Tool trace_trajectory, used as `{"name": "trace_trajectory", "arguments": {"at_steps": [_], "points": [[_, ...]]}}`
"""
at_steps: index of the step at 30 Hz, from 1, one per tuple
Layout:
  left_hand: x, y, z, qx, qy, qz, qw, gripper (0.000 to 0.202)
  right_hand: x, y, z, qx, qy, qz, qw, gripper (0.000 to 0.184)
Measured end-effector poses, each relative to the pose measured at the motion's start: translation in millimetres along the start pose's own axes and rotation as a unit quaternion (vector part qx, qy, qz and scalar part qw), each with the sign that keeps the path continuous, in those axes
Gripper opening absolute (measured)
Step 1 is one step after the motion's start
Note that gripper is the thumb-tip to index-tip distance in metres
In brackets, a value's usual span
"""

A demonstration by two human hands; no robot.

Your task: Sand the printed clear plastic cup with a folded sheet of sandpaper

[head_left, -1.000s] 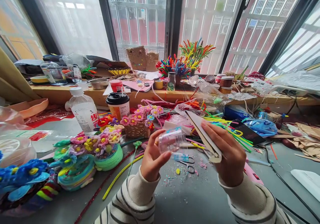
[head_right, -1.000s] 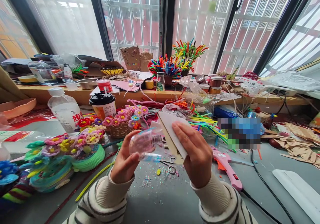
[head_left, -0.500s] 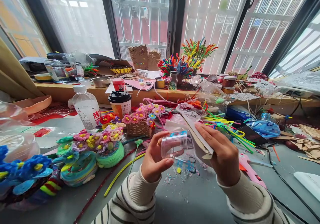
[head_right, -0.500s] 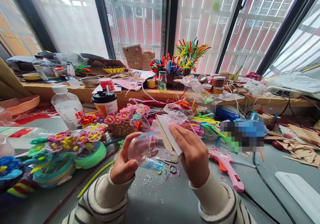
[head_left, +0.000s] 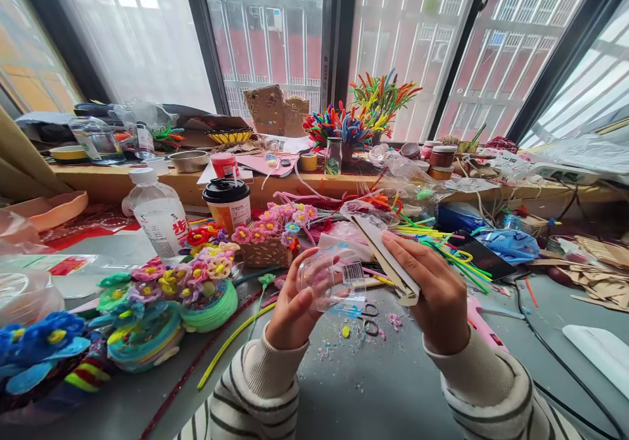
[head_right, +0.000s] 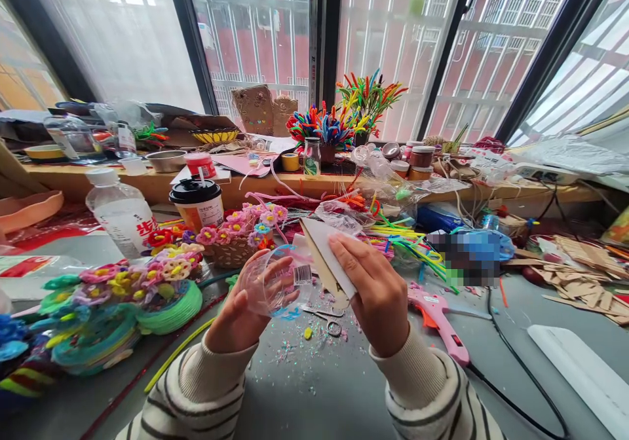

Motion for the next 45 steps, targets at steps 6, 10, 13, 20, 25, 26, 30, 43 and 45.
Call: {"name": "trace_trajectory", "arguments": {"at_steps": [6, 10, 13, 20, 25, 26, 30, 43, 45], "points": [[-2, 0, -1.3, 0.019, 0.003, -0.001, 1.0, 0.048, 6, 19, -9, 0.019, 0.045, 0.067, 0.997, 0.043], [-5, -7, -1.0, 0.04, -0.028, -0.035, 0.998, 0.05, 3, 9, -7, -0.026, 0.04, 0.017, 0.999, 0.046], [-6, -7, -4.1, 0.043, -0.028, -0.035, 0.998, 0.049, 4, 17, -1, -0.009, 0.003, 0.039, 0.999, 0.044], [-6, -9, -4.2, 0.057, -0.04, -0.048, 0.996, 0.049, 6, 16, -1, -0.004, 0.008, 0.01, 1.0, 0.047], [-6, -7, -6.5, 0.055, -0.027, -0.038, 0.997, 0.051, 7, 19, -6, 0.01, 0.036, 0.03, 0.999, 0.044], [-6, -6, -6.4, 0.053, -0.026, -0.035, 0.998, 0.051, 7, 17, -6, 0.009, 0.033, 0.02, 0.999, 0.044], [-5, -6, -8.9, 0.056, 0.001, -0.044, 0.997, 0.046, 8, 24, 0, 0.02, 0.005, 0.048, 0.999, 0.045], [-6, -5, -4.9, 0.064, -0.038, -0.032, 0.997, 0.049, 4, 20, -5, -0.027, 0.016, 0.02, 0.999, 0.047], [-6, -5, -6.0, 0.061, -0.03, -0.029, 0.997, 0.05, 4, 23, -2, -0.02, 0.0, 0.024, 1.0, 0.048]]}}
Point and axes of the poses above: each hand's wrist, its own x-axis towards the middle knuckle, its own z-axis out of the back of the hand, y = z × x, the point moved 9 cm from there along x, towards the middle knuckle, and after that the axes turned 14 degrees about z, right-handed, at the moved point
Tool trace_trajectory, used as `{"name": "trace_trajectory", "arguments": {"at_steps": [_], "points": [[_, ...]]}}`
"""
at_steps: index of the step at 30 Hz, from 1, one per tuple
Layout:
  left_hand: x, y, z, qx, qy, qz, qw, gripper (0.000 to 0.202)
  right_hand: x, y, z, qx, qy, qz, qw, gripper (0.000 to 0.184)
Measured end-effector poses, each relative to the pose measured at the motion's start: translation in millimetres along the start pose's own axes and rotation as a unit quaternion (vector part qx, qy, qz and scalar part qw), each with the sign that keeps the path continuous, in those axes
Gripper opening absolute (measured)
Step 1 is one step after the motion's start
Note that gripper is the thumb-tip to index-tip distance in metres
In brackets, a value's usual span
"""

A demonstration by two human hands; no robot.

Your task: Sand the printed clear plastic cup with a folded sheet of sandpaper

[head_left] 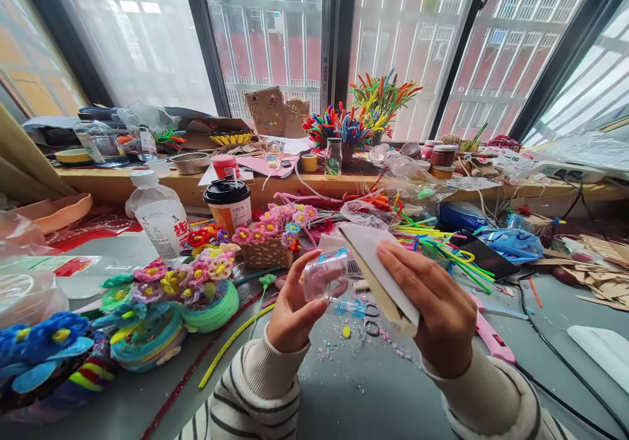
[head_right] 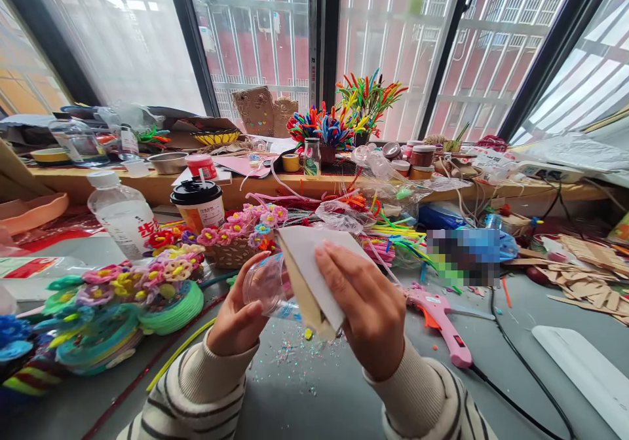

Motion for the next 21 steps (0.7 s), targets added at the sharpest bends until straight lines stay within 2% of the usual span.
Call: {"name": "trace_trajectory", "arguments": {"at_steps": [4, 9, 13, 16, 18, 21], "points": [[1, 1, -2.6, -0.024, 0.034, 0.016, 0.999, 0.052, -1, -2, -3, 0.007, 0.018, 0.006, 1.0, 0.05], [3, 3, -0.4, -0.084, 0.052, 0.044, 0.994, 0.051, -6, -20, 5, -0.006, -0.03, -0.041, 0.999, 0.055], [5, 9, 0.1, -0.123, 0.06, 0.096, 0.986, 0.048, -6, -19, 2, 0.008, -0.024, -0.041, 0.999, 0.058], [7, 17, -3.9, -0.135, 0.097, 0.146, 0.975, 0.058, -7, -17, -1, 0.016, -0.013, -0.039, 0.999, 0.058], [8, 21, -2.9, -0.147, 0.112, 0.157, 0.97, 0.064, -8, -17, -4, 0.024, -0.005, -0.036, 0.999, 0.057], [9, 22, 7.3, -0.16, 0.092, 0.146, 0.972, 0.061, -10, -19, -5, 0.019, -0.004, -0.036, 0.999, 0.054]]}}
Point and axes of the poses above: each hand's wrist, its own x-axis towards the middle knuckle, its own z-axis out of the back of the hand, y = z × x, the point moved 9 cm from there along x, towards the middle knuckle, and after that the axes turned 14 degrees about z, right-handed, at the moved point
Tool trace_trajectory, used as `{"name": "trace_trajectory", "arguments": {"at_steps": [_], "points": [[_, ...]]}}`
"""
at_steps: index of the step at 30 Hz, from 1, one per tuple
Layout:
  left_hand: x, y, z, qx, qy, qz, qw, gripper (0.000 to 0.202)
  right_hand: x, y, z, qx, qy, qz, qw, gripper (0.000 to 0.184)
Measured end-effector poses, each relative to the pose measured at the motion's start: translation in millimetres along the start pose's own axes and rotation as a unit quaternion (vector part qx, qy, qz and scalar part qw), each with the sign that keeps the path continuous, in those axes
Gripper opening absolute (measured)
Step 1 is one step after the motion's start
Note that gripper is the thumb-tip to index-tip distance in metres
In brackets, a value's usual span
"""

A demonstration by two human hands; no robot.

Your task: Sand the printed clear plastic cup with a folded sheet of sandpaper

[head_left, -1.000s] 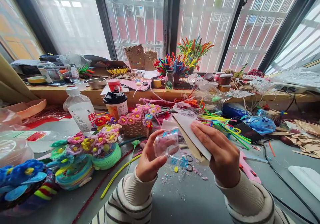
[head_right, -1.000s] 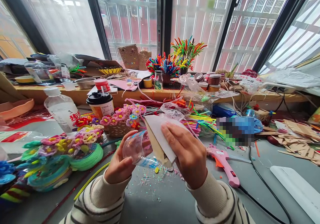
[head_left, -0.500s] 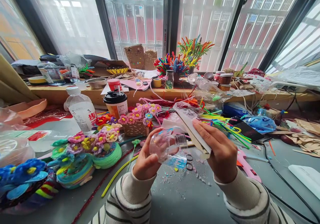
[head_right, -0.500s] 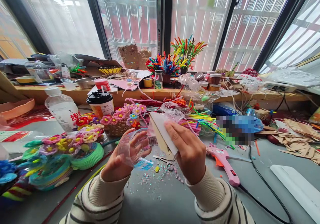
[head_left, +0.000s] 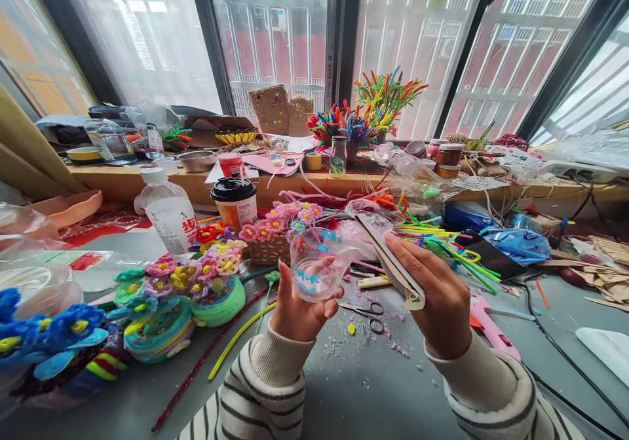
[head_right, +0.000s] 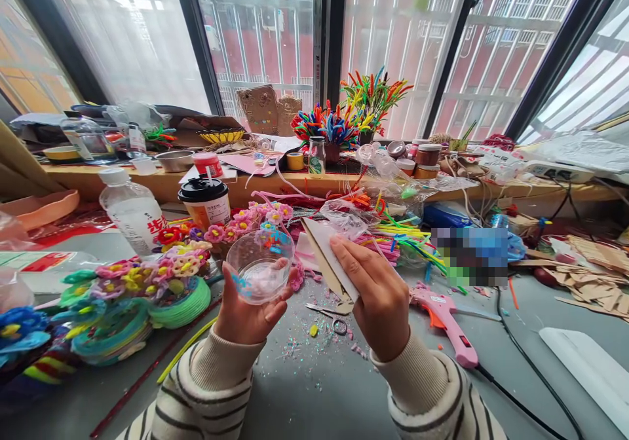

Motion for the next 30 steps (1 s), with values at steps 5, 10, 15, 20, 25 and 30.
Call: {"name": "trace_trajectory", "arguments": {"at_steps": [5, 10, 15, 20, 25, 30], "points": [[-1, -3, 6.2, 0.022, -0.016, -0.025, 0.999, 0.049, -2, -4, 0, -0.02, 0.003, 0.0, 1.0, 0.053], [2, 1, 7.0, 0.001, -0.034, -0.007, 0.999, 0.05, -5, -4, -9, -0.004, 0.033, 0.007, 0.999, 0.054], [2, 1, 10.1, -0.006, -0.062, -0.012, 0.998, 0.045, -2, -4, -8, 0.002, 0.038, 0.01, 0.999, 0.052], [2, 0, 15.7, 0.018, -0.091, -0.026, 0.995, 0.041, 9, 3, -2, 0.035, 0.054, 0.028, 0.998, 0.046], [3, -4, 13.9, 0.028, -0.088, -0.061, 0.994, 0.048, 13, 12, -4, 0.035, 0.079, 0.058, 0.995, 0.039], [0, -7, 18.2, 0.038, -0.147, -0.09, 0.984, 0.067, 13, 14, -7, 0.012, 0.091, 0.065, 0.994, 0.037]]}}
Point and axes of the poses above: each hand's wrist, its own x-axis towards the middle knuckle, its own z-axis out of the back of the hand, y = z × x, the point moved 9 cm from there along x, towards the middle knuckle, and after that the axes turned 14 degrees about z, right-handed, at the moved point
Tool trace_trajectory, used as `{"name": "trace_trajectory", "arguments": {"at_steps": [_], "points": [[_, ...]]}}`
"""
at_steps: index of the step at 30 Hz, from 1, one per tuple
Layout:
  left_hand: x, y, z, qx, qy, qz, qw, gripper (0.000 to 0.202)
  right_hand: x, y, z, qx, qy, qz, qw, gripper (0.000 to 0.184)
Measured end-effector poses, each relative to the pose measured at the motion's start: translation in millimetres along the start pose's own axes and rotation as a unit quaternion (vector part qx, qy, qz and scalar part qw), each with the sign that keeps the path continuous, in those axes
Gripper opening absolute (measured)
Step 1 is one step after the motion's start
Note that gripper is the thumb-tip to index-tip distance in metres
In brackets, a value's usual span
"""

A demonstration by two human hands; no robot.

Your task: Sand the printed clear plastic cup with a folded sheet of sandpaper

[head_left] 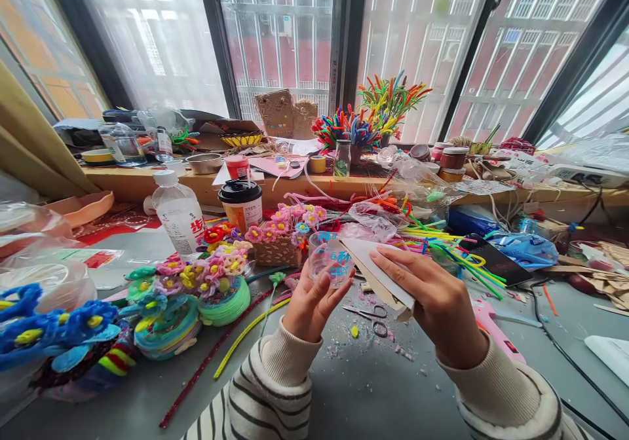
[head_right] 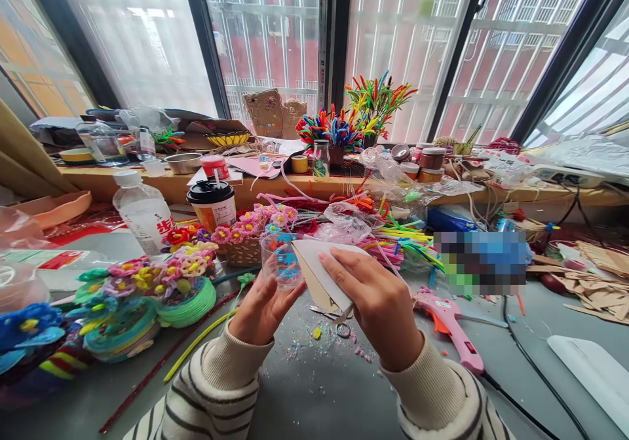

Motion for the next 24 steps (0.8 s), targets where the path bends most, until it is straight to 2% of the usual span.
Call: {"name": "trace_trajectory", "arguments": {"at_steps": [3, 6, 13, 20, 24], "points": [[-5, -6, 4.0, 0.023, -0.063, -0.027, 0.997, 0.067, 2, 6, 2, -0.018, -0.001, 0.017, 1.0, 0.036], [-11, -14, 3.0, 0.038, -0.098, -0.058, 0.993, 0.069, 2, 9, 1, -0.049, 0.012, 0.029, 0.998, 0.035], [-12, -14, 5.5, 0.012, -0.121, -0.076, 0.99, 0.063, 2, 13, -2, -0.06, 0.022, 0.036, 0.997, 0.035], [-12, -16, 9.7, 0.003, -0.134, -0.078, 0.988, 0.062, -3, 0, -8, -0.111, 0.042, -0.004, 0.993, 0.034], [-12, -19, 10.0, 0.001, -0.137, -0.09, 0.986, 0.065, 0, 6, -6, -0.072, 0.03, 0.005, 0.997, 0.033]]}}
Point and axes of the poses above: each hand's wrist, its own x-axis towards the middle knuckle, its own z-axis out of the back of the hand, y = z × x, the point moved 9 cm from there along x, towards the middle knuckle, and after that the axes turned 14 degrees about z, right-handed, at the moved point
